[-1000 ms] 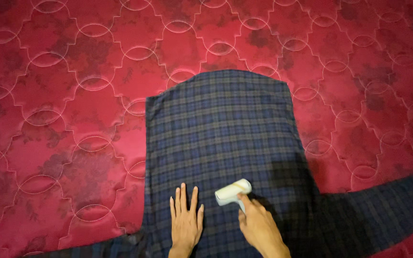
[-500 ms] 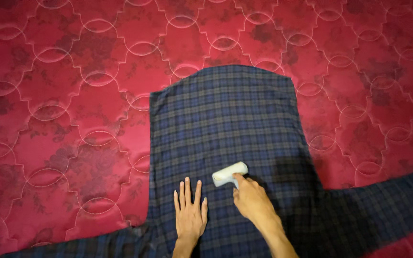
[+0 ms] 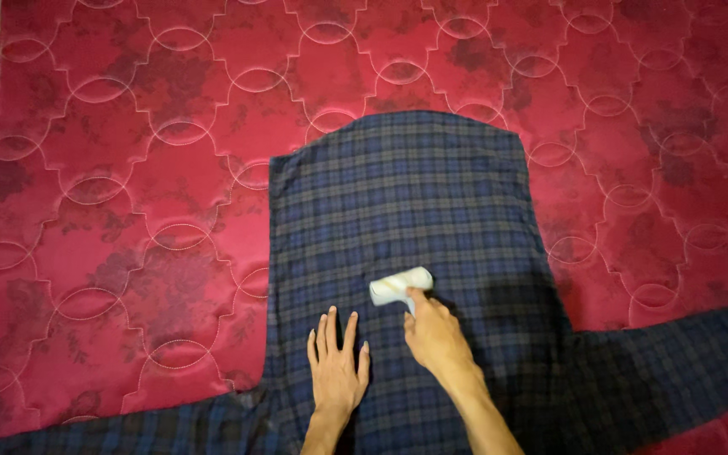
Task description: The person uses a lint roller to remove lint from a blue plaid shirt laid out on a bed. They roll the sticky surface over the shirt's body and sleeves repeatedly to collect debris.
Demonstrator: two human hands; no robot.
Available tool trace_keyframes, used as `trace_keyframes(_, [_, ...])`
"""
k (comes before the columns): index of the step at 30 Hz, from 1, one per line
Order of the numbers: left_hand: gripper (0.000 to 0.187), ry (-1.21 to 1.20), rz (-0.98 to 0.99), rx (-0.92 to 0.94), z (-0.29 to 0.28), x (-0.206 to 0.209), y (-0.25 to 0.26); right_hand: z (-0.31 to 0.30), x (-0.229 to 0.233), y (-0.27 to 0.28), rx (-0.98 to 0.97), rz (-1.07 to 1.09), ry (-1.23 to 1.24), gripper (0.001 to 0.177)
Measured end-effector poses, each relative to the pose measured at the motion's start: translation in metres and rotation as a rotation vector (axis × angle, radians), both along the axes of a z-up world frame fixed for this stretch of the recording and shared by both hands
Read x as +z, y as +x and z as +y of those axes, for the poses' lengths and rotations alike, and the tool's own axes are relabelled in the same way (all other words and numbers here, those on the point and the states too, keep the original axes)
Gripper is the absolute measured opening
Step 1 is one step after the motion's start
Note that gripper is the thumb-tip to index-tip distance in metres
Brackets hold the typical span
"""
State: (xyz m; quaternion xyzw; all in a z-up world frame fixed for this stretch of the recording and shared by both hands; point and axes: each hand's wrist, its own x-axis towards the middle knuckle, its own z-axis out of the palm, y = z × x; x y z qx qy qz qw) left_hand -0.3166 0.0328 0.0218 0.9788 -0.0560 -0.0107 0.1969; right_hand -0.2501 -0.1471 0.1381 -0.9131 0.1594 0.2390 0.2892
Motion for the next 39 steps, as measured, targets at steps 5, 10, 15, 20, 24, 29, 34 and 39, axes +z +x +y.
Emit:
trace_keyframes(5, [0.056, -0.132, -0.004, 0.061, 0.001, 0.012, 0.029, -0.006, -0.011, 0.016, 0.004, -0.034, 0.019, 0.044])
trace_keyframes(10, [0.061, -0.077, -0.165, -0.036, 0.003, 0.007, 0.078, 0.012, -0.015, 0.035, -0.068, -0.168, 0.064, 0.046])
trace_keyframes(15, [0.067, 0.028, -0.126, -0.049, 0.01, -0.001, 0.118, 0.003, -0.004, 0.046, -0.008, 0.028, 0.019, 0.046])
trace_keyframes(20, [0.072, 0.076, -0.103, -0.021, 0.015, -0.008, 0.129, 0.006, -0.014, 0.065, -0.015, -0.069, -0.009, 0.048])
trace_keyframes(24, [0.073, 0.083, -0.112, -0.016, 0.016, -0.011, 0.128, 0.018, -0.029, 0.081, -0.043, -0.25, 0.027, 0.052])
trace_keyframes(29, [0.074, 0.05, -0.147, 0.0, 0.016, -0.002, 0.133, 0.01, -0.026, 0.087, -0.013, -0.161, 0.011, 0.048])
trace_keyframes(34, [0.066, 0.007, -0.175, 0.043, 0.022, 0.005, 0.159, 0.011, -0.021, 0.108, -0.016, -0.104, -0.032, 0.046])
trace_keyframes(39, [0.055, 0.079, -0.307, 0.003, 0.038, 0.006, 0.214, 0.022, -0.02, 0.129, -0.068, -0.221, 0.013, 0.05])
